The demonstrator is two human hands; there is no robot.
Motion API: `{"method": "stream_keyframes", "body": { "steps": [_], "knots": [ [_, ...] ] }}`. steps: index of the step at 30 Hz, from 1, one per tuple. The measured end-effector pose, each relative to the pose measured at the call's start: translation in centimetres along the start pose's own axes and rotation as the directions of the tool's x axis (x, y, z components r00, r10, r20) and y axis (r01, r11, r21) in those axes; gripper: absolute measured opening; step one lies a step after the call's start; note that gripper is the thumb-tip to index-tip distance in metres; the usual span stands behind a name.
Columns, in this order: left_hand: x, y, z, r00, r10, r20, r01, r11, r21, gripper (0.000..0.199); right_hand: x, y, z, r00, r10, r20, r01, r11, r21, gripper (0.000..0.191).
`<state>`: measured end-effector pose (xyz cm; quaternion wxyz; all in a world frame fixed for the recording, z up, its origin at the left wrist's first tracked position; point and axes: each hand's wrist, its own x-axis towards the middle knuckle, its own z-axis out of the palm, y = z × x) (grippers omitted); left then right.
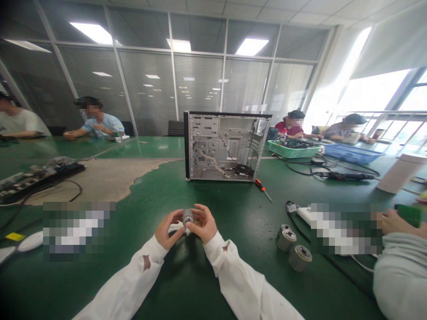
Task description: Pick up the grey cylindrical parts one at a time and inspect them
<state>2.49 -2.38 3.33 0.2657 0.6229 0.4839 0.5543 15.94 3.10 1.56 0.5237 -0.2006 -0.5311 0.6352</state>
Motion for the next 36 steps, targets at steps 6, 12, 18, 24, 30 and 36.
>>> {"method": "stream_keyframes", "body": {
  "steps": [6, 12, 18, 24, 30, 36],
  "knots": [
    [0.0, -0.9, -0.1, 0.994, 0.094, 0.047, -0.099, 0.991, 0.093, 0.062, -1.1, -1.9, 0.3, 0.945, -0.254, 0.208, 0.323, 0.832, -0.45, 0.067],
    [0.1, -2.0, 0.0, 0.973, 0.19, 0.134, -0.22, 0.94, 0.262, 0.066, -1.2, -2.0, 0.2, 0.872, -0.398, 0.285, 0.487, 0.643, -0.591, 0.068],
    [0.2, -1.4, -0.3, 0.956, 0.273, 0.105, -0.291, 0.86, 0.419, 0.058, -0.4, -0.1, -0.1, 0.995, -0.103, 0.012, 0.103, 0.96, -0.26, 0.056],
    [0.4, -0.9, -0.3, 0.88, 0.428, 0.205, -0.468, 0.709, 0.527, 0.043, 0.2, 1.0, -0.2, 0.957, 0.291, 0.01, -0.29, 0.95, 0.113, 0.045],
    [0.0, -0.7, 0.0, 0.89, 0.407, 0.205, -0.452, 0.733, 0.508, 0.038, 0.0, 0.6, 0.0, 0.921, 0.381, 0.084, -0.387, 0.919, 0.078, 0.042],
    [0.4, -1.4, 0.5, 0.99, 0.061, -0.131, -0.045, 0.991, 0.124, 0.038, 0.3, 0.4, -0.1, 0.878, 0.468, 0.094, -0.477, 0.87, 0.121, 0.042]
  ]
}}
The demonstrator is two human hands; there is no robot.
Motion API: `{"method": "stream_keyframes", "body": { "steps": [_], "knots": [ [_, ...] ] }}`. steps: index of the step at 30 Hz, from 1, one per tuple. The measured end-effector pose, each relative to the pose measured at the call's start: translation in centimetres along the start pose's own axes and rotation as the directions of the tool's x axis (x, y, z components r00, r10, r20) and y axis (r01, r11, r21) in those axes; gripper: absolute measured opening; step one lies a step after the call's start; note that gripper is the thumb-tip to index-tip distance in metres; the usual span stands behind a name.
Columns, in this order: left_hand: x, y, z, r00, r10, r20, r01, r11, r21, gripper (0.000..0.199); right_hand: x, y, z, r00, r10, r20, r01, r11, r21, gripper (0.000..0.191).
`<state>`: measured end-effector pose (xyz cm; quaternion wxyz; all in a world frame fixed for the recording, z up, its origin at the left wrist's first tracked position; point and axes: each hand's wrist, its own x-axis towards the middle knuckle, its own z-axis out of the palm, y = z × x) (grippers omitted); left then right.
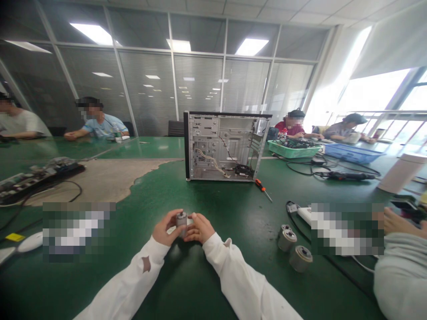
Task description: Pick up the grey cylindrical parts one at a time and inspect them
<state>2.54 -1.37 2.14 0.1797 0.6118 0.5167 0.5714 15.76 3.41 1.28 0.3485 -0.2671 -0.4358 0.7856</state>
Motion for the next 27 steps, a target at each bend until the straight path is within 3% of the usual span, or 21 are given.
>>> {"method": "stream_keyframes", "body": {
  "steps": [3, 7, 10, 12, 13, 15, 17, 19, 21, 23, 27],
  "knots": [
    [0.5, -0.9, 0.1, 0.942, -0.327, -0.073, 0.279, 0.886, -0.372, 0.042, 0.0, -0.6, 0.0, 0.997, 0.079, -0.021, -0.077, 0.995, 0.058, 0.043],
    [1.2, -1.4, -0.4, 0.722, -0.691, 0.033, 0.469, 0.453, -0.758, 0.026, 0.0, -1.3, -0.3, 0.994, 0.096, -0.059, -0.084, 0.979, 0.186, 0.043],
    [1.8, -1.2, -0.7, 0.577, -0.796, 0.184, 0.518, 0.183, -0.836, 0.009, 0.2, -1.5, -0.6, 0.991, 0.099, -0.095, -0.073, 0.965, 0.25, 0.04],
    [1.9, -1.1, -0.8, 0.53, -0.805, 0.266, 0.557, 0.094, -0.825, 0.01, 0.2, -1.4, -0.6, 0.991, 0.098, -0.095, -0.07, 0.963, 0.262, 0.037],
    [1.9, -1.0, -0.8, 0.535, -0.801, 0.268, 0.563, 0.102, -0.82, 0.01, 0.2, -1.3, -0.6, 0.991, 0.095, -0.089, -0.069, 0.963, 0.262, 0.036],
    [1.8, -1.1, -0.7, 0.609, -0.773, 0.179, 0.547, 0.246, -0.8, 0.016, 0.1, -1.2, -0.4, 0.992, 0.088, -0.087, -0.062, 0.963, 0.261, 0.033],
    [1.5, -1.2, -0.7, 0.742, -0.67, 0.027, 0.498, 0.524, -0.691, 0.028, 0.0, -1.1, -0.3, 0.991, 0.068, -0.116, -0.035, 0.964, 0.265, 0.029],
    [1.2, -1.5, -0.8, 0.879, -0.471, -0.073, 0.387, 0.794, -0.468, 0.039, 0.0, -1.0, -0.3, 0.987, 0.032, -0.156, 0.012, 0.963, 0.27, 0.026],
    [0.9, -1.7, -0.8, 0.961, -0.265, -0.077, 0.241, 0.942, -0.232, 0.042, 0.1, -0.8, -0.5, 0.983, -0.022, -0.183, 0.069, 0.965, 0.254, 0.026],
    [0.6, -1.9, -0.8, 0.991, -0.134, -0.029, 0.132, 0.989, -0.066, 0.043, 0.2, -0.5, -0.6, 0.976, -0.09, -0.198, 0.128, 0.973, 0.19, 0.03],
    [0.2, -1.9, -0.5, 0.989, -0.069, 0.128, 0.064, 0.997, 0.045, 0.054, 0.2, 0.1, -0.6, 0.933, -0.295, -0.204, 0.277, 0.954, -0.116, 0.033]
  ]
}}
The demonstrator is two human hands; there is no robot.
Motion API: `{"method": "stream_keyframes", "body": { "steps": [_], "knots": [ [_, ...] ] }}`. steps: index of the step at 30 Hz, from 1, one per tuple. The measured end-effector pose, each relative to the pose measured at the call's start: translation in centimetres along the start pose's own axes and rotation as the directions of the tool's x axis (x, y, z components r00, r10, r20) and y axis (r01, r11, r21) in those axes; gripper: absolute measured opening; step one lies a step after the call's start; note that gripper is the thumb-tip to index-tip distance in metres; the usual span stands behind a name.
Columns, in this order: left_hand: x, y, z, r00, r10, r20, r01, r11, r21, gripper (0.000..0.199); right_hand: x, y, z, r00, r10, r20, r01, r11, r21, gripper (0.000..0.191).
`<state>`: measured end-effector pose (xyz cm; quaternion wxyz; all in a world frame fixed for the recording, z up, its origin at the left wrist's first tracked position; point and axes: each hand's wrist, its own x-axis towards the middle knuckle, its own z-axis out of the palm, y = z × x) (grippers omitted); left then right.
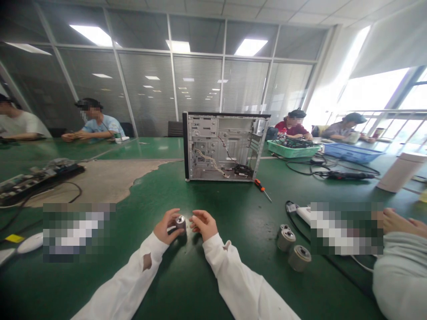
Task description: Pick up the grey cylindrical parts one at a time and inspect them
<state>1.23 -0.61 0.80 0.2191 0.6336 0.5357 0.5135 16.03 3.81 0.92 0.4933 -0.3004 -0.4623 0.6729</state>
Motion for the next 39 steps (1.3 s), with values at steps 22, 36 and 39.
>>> {"method": "stream_keyframes", "body": {
  "steps": [22, 36, 39],
  "knots": [
    [-0.5, 0.4, 0.9, 0.98, 0.057, 0.188, -0.047, 0.997, -0.054, 0.065, -1.5, -2.7, 1.1, 0.828, -0.515, 0.221, 0.536, 0.612, -0.582, 0.01],
    [1.0, -2.5, -1.1, 0.99, -0.074, -0.12, 0.083, 0.995, 0.064, 0.056, 1.7, 0.7, -3.3, 0.907, -0.355, 0.228, 0.332, 0.267, -0.905, 0.008],
    [0.9, -2.5, -0.8, 0.988, -0.096, -0.119, 0.1, 0.995, 0.024, 0.059, 1.7, 0.9, -3.4, 0.929, -0.309, 0.203, 0.283, 0.241, -0.929, 0.008]
  ]
}}
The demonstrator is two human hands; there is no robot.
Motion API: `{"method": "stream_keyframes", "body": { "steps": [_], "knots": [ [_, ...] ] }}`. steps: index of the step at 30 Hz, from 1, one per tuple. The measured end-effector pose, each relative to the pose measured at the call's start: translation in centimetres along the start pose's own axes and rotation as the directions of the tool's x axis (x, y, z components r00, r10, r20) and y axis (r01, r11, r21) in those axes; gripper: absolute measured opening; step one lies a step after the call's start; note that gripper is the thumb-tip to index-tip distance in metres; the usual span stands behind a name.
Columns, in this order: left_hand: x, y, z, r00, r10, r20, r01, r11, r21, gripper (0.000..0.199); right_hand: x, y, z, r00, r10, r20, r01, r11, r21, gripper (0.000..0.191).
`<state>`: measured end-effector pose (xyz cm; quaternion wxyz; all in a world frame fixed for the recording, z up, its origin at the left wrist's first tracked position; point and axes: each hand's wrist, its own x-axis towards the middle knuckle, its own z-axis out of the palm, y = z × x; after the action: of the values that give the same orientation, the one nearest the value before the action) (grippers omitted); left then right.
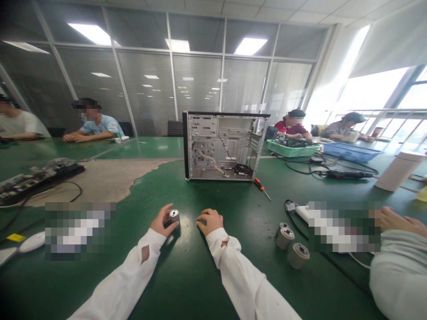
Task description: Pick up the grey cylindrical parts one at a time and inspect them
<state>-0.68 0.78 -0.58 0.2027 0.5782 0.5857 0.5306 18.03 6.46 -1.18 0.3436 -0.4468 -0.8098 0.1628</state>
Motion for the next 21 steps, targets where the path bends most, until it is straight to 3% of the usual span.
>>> {"method": "stream_keyframes", "body": {
  "steps": [4, 7, 9, 15, 21],
  "knots": [
    [-0.1, -0.1, 0.2, 1.0, -0.017, 0.02, 0.018, 0.998, -0.063, 0.065, 0.3, 0.4, -0.3, 0.993, 0.058, -0.103, -0.035, 0.976, 0.214, 0.013],
    [0.1, -0.3, 0.1, 0.999, -0.025, 0.031, 0.031, 0.982, -0.187, 0.061, 0.8, 1.0, -1.0, 0.964, 0.203, -0.172, -0.1, 0.877, 0.471, 0.019],
    [0.3, -0.5, 0.1, 0.998, -0.052, 0.027, 0.057, 0.961, -0.269, 0.057, 1.0, 1.4, -1.4, 0.944, 0.281, -0.174, -0.142, 0.821, 0.552, 0.021],
    [0.9, -1.2, 0.2, 0.993, -0.117, -0.017, 0.1, 0.907, -0.409, 0.053, 1.1, 1.9, -1.5, 0.942, 0.305, -0.14, -0.176, 0.803, 0.569, 0.021],
    [1.1, -1.8, 0.0, 0.972, -0.231, -0.048, 0.196, 0.903, -0.383, 0.049, 0.9, 1.2, -1.4, 0.953, 0.271, -0.136, -0.16, 0.83, 0.535, 0.019]
  ]
}}
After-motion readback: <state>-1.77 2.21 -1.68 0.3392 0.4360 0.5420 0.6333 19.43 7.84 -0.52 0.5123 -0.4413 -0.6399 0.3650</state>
